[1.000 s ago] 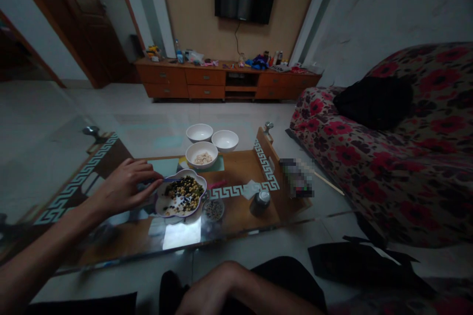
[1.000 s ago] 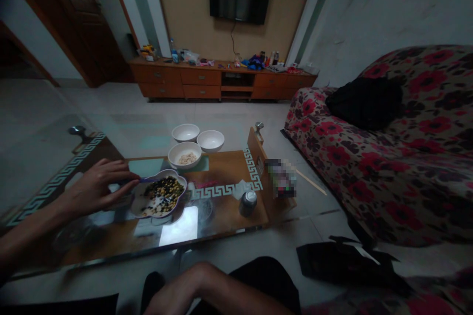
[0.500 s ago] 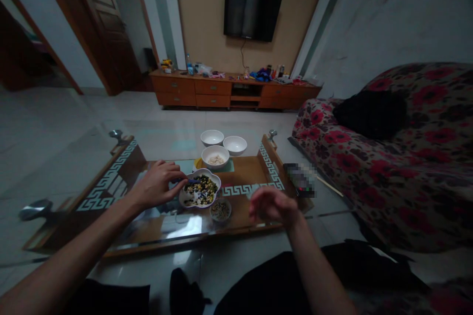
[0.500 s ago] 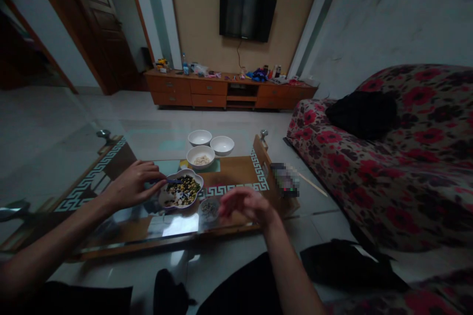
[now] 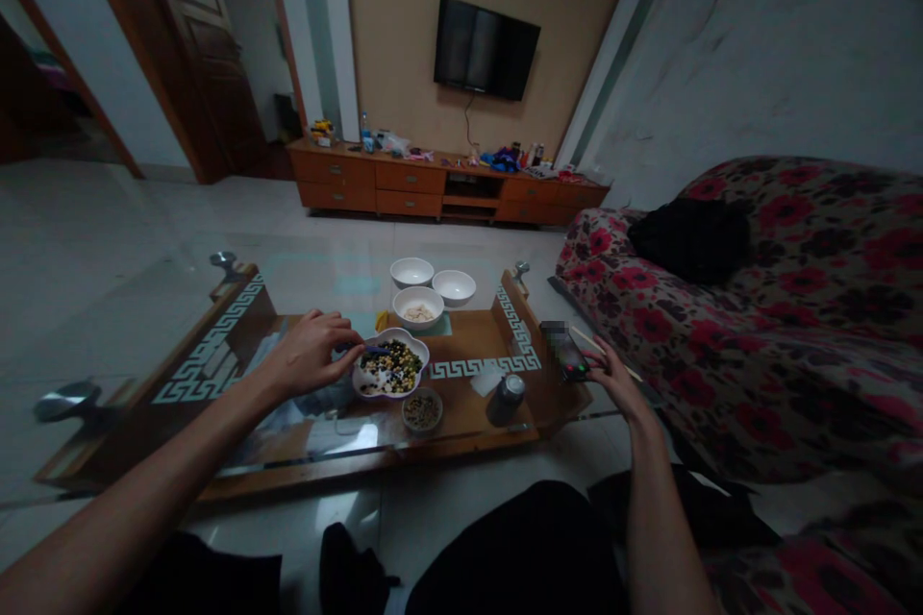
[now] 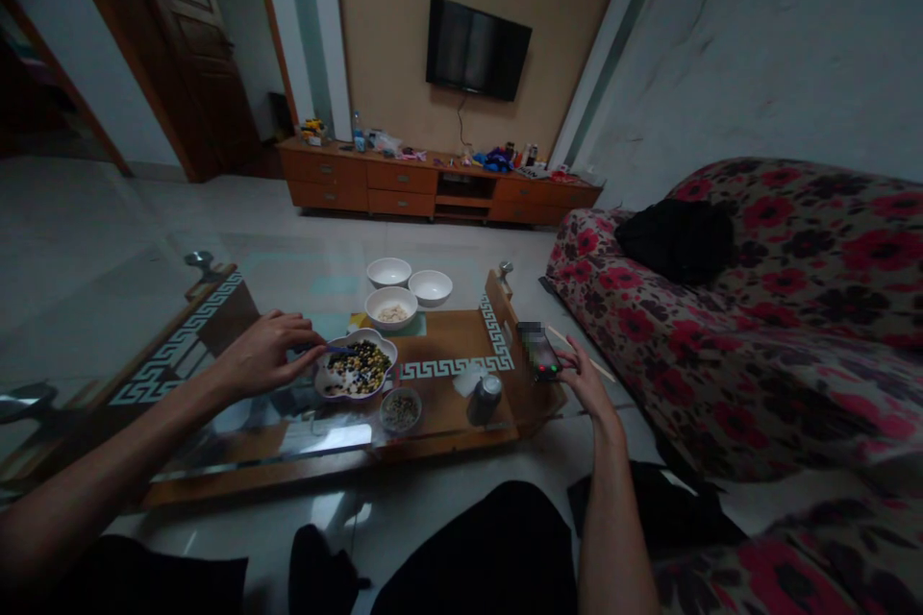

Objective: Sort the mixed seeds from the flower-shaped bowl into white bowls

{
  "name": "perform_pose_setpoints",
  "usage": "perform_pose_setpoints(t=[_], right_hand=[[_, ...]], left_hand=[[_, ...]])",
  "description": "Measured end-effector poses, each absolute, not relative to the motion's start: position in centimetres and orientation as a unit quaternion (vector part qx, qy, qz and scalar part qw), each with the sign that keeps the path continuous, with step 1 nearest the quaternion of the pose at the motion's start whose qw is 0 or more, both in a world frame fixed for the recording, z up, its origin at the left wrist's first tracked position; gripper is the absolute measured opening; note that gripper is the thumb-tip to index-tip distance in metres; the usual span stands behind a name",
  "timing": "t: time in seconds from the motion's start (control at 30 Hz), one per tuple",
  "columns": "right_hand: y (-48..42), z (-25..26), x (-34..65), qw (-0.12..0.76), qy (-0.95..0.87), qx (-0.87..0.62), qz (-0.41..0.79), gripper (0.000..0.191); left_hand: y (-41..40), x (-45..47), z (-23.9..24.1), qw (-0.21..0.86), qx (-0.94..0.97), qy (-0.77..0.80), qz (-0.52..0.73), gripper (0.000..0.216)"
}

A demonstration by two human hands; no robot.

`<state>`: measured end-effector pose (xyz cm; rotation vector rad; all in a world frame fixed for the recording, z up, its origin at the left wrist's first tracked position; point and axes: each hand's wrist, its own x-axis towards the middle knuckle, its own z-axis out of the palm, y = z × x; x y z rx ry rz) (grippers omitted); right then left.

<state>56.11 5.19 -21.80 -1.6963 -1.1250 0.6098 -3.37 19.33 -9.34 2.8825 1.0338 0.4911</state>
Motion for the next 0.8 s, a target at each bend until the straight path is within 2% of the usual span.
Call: perform_pose_setpoints(t=[0.13, 0.23, 0.3, 0.4, 0.5, 0.6, 0.8], right_hand=[[6.6, -21.9, 55.9, 0.477, -0.435, -0.737, 0.202, 0.100], [7.6, -21.4, 55.4, 0.473, -0.399, -0.767, 0.170, 0.089], [8.1, -20.7, 54.5, 0.437, -0.400, -0.790, 0.157, 0.081], [8.4, -19.7, 52.6, 0.336, -0.427, -0.831, 0.115, 0.074], [8.5, -19.1, 50.8, 0.243, -0.432, -0.867, 0.048, 0.083], [8.6, -19.0, 50.0, 0.189, -0.419, -0.888, 0.021, 0.091], [8.7, -19.0, 50.1, 0.197, -0.410, -0.890, 0.025, 0.081]], left_hand=[[19.5, -3.7, -9.2, 0.026, 0.925, 0.338, 0.171, 0.028], [19.5, -4.0, -9.1, 0.016, 0.922, 0.347, 0.170, 0.028], [19.4, -4.2, -9.0, 0.012, 0.920, 0.354, 0.167, 0.029], [19.0, -4.5, -8.6, 0.013, 0.918, 0.358, 0.173, 0.029], [18.5, -4.8, -8.4, 0.016, 0.915, 0.358, 0.187, 0.028], [18.1, -5.1, -8.2, 0.012, 0.915, 0.358, 0.188, 0.029], [17.9, -5.4, -8.3, 0.010, 0.912, 0.360, 0.197, 0.028]])
